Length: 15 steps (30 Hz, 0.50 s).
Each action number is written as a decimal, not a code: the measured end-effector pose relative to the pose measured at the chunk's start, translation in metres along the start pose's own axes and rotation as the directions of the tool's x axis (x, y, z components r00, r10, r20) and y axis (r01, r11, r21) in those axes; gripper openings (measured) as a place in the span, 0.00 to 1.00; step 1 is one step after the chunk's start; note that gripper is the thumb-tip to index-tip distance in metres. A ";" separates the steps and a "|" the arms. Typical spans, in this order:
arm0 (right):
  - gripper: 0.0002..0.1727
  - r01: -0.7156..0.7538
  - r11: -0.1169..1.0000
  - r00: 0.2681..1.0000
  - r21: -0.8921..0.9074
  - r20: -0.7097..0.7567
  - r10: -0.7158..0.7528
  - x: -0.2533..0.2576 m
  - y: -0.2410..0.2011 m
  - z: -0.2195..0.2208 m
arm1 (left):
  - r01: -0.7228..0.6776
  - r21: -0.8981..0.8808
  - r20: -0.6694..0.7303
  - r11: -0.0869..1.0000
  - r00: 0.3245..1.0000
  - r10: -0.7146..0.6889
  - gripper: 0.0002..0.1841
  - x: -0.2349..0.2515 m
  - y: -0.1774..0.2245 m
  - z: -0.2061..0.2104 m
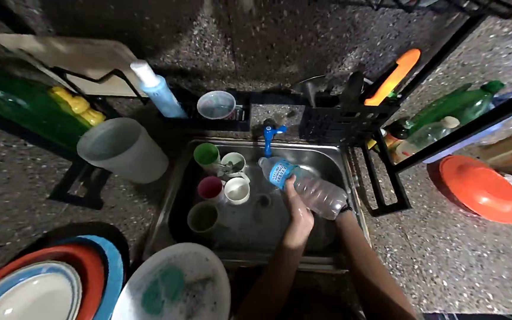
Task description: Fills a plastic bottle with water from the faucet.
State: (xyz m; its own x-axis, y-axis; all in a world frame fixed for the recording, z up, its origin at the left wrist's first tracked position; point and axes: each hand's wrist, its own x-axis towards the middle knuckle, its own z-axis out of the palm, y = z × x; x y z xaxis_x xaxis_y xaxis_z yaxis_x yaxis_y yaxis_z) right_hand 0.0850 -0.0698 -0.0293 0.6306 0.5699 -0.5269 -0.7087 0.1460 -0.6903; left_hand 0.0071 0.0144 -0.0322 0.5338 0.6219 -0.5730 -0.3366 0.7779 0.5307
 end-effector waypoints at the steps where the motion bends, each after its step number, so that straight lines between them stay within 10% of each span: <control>1: 0.17 0.094 0.995 0.993 0.030 0.063 -0.096 0.041 0.028 -0.033 | 0.022 0.044 -0.021 0.999 1.000 -0.021 0.26 0.006 -0.001 -0.006; 4: 0.16 -0.019 0.996 0.985 0.082 -0.172 0.033 0.075 0.037 -0.047 | 0.078 0.162 -0.054 0.984 0.996 -0.070 0.29 0.019 -0.008 -0.023; 15: 0.16 -0.147 0.951 0.979 -0.273 -0.178 0.101 0.062 0.034 -0.046 | -0.060 0.409 -0.122 0.911 0.985 0.120 0.40 0.035 -0.024 -0.046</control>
State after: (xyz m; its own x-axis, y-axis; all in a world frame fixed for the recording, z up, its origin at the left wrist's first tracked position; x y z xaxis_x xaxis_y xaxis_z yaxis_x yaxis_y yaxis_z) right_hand 0.1147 -0.0666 -0.1083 0.6022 0.4289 -0.6733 -0.6802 -0.1658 -0.7140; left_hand -0.0016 0.0219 -0.0937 0.3904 0.7173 -0.5771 -0.0215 0.6338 0.7732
